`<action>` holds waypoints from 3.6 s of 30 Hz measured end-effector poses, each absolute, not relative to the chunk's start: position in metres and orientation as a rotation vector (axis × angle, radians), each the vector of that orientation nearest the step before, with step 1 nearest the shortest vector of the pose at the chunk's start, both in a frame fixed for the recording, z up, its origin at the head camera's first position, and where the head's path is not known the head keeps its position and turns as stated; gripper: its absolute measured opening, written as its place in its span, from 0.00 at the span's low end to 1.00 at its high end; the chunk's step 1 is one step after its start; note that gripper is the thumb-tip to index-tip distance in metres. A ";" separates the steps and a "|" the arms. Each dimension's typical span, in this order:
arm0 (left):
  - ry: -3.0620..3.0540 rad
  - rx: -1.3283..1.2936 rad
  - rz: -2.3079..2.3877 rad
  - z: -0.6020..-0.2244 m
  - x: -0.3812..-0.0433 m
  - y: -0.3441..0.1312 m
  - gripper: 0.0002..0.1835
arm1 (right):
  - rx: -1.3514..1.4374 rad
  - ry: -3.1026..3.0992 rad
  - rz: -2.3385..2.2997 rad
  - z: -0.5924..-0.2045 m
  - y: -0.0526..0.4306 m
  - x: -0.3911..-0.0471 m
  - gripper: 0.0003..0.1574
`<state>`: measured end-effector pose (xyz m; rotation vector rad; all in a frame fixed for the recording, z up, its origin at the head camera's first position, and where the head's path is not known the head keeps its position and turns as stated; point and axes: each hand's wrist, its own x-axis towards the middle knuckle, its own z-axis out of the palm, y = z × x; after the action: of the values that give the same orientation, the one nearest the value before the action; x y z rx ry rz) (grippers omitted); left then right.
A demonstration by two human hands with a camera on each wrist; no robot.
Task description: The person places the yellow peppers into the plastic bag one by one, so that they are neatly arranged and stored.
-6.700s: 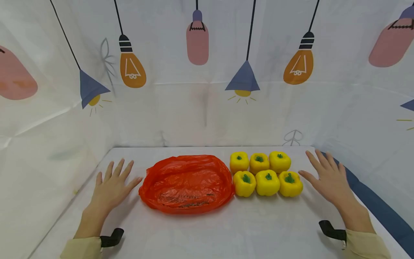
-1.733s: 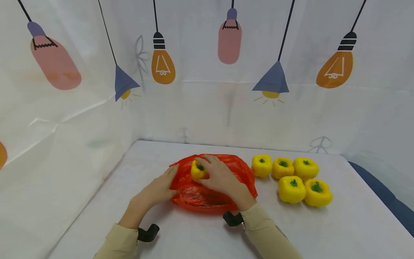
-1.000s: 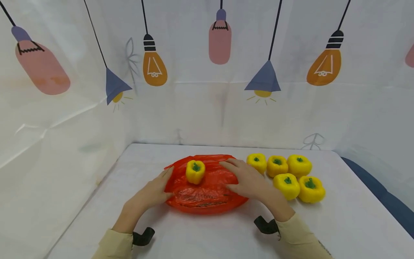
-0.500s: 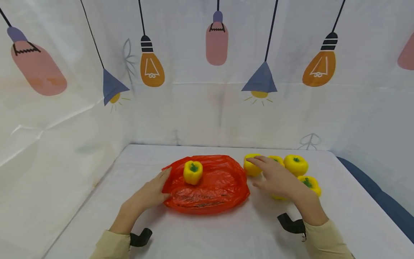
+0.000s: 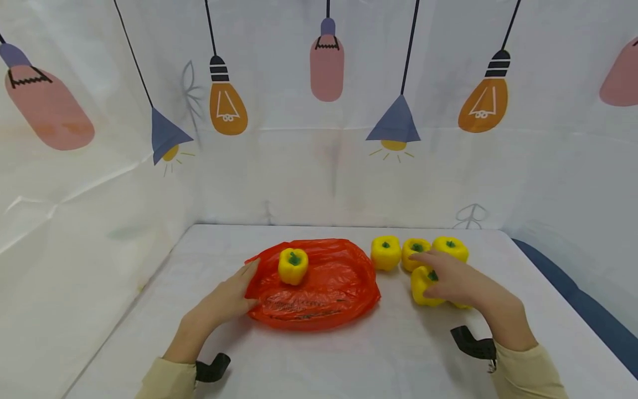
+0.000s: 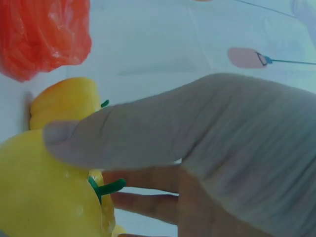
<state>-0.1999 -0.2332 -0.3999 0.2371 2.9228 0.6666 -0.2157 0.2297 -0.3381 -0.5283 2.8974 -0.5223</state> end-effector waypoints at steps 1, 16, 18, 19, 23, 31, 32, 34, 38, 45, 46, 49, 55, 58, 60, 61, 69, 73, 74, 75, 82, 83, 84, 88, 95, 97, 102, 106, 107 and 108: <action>2.921 0.235 0.669 -0.400 -0.200 -0.233 0.48 | -0.527 2.892 -0.512 -0.339 0.231 -0.216 0.40; 2.919 0.267 0.685 -0.400 -0.199 -0.232 0.47 | -0.532 2.889 -0.497 -0.351 0.237 -0.219 0.40; 2.918 0.265 0.685 -0.400 -0.199 -0.232 0.47 | -0.545 2.899 -0.500 -0.349 0.236 -0.219 0.39; 2.917 0.261 0.685 -0.400 -0.199 -0.232 0.47 | -0.554 2.904 -0.506 -0.348 0.235 -0.220 0.39; 2.914 0.252 0.684 -0.400 -0.199 -0.232 0.47 | -0.576 2.908 -0.546 -0.342 0.230 -0.221 0.40; 2.920 0.242 0.679 -0.398 -0.200 -0.234 0.47 | -0.613 2.946 -0.654 -0.333 0.215 -0.222 0.42; 2.920 0.246 0.678 -0.398 -0.200 -0.234 0.47 | -0.622 2.952 -0.670 -0.332 0.213 -0.222 0.42; 2.922 0.256 0.676 -0.399 -0.201 -0.234 0.47 | -0.630 2.969 -0.710 -0.330 0.208 -0.221 0.42; 2.930 0.274 0.664 -0.399 -0.202 -0.233 0.47 | -0.679 2.978 -0.795 -0.326 0.197 -0.222 0.42; 2.940 0.290 0.652 -0.399 -0.201 -0.235 0.47 | -0.785 2.897 -0.915 -0.331 0.166 -0.231 0.41; 2.939 0.293 0.654 -0.399 -0.201 -0.236 0.47 | -0.797 2.887 -0.918 -0.333 0.161 -0.233 0.41; 2.932 0.286 0.660 -0.400 -0.201 -0.236 0.47 | -0.829 2.859 -0.914 -0.339 0.144 -0.241 0.41; 2.916 0.238 0.667 -0.402 -0.201 -0.234 0.47 | -0.881 2.836 -0.892 -0.355 0.114 -0.255 0.40; 2.912 0.222 0.674 -0.402 -0.200 -0.232 0.46 | -0.893 2.834 -0.890 -0.364 0.100 -0.261 0.40; 2.911 0.216 0.677 -0.402 -0.200 -0.232 0.47 | -0.902 2.837 -0.861 -0.370 0.091 -0.264 0.40; 2.912 0.216 0.676 -0.402 -0.200 -0.231 0.47 | -0.913 2.841 -0.850 -0.372 0.087 -0.266 0.39; 2.923 0.229 0.666 -0.404 -0.202 -0.229 0.47 | -0.978 2.863 -0.759 -0.391 0.068 -0.273 0.38; 2.932 0.229 0.657 -0.405 -0.202 -0.229 0.47 | -0.971 2.865 -0.756 -0.397 0.065 -0.274 0.43; 2.934 0.229 0.654 -0.405 -0.202 -0.229 0.47 | -0.976 2.872 -0.750 -0.398 0.065 -0.274 0.44; 2.936 0.231 0.651 -0.405 -0.202 -0.229 0.47 | -0.977 2.879 -0.739 -0.399 0.064 -0.274 0.45; 2.939 0.227 0.642 -0.405 -0.201 -0.229 0.47 | -0.989 2.915 -0.716 -0.398 0.061 -0.271 0.47; 2.938 0.228 0.642 -0.404 -0.201 -0.229 0.47 | -0.979 2.923 -0.701 -0.397 0.061 -0.271 0.47; 2.938 0.227 0.643 -0.404 -0.200 -0.228 0.47 | -0.974 2.932 -0.694 -0.396 0.062 -0.270 0.47; 2.937 0.219 0.644 -0.403 -0.199 -0.228 0.47 | -0.959 2.945 -0.696 -0.391 0.066 -0.267 0.46; 2.938 0.219 0.653 -0.404 -0.200 -0.229 0.47 | -0.895 2.939 -0.725 -0.381 0.082 -0.259 0.45; 2.935 0.221 0.661 -0.405 -0.200 -0.228 0.47 | -0.874 2.939 -0.724 -0.379 0.089 -0.255 0.44; 2.933 0.209 0.652 -0.404 -0.199 -0.228 0.47 | -0.849 2.938 -0.707 -0.371 0.107 -0.246 0.45; 2.936 0.206 0.651 -0.402 -0.198 -0.228 0.47 | -0.818 2.945 -0.711 -0.365 0.122 -0.241 0.44; 2.936 0.205 0.652 -0.402 -0.198 -0.228 0.47 | -0.817 2.949 -0.715 -0.364 0.126 -0.240 0.44; 2.936 0.206 0.651 -0.402 -0.198 -0.228 0.47 | -0.816 2.954 -0.718 -0.362 0.129 -0.239 0.44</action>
<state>-0.1980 -0.2277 -0.4015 0.2058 2.9361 0.6512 -0.2388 0.1294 -0.3625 -0.8163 2.9537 -0.7182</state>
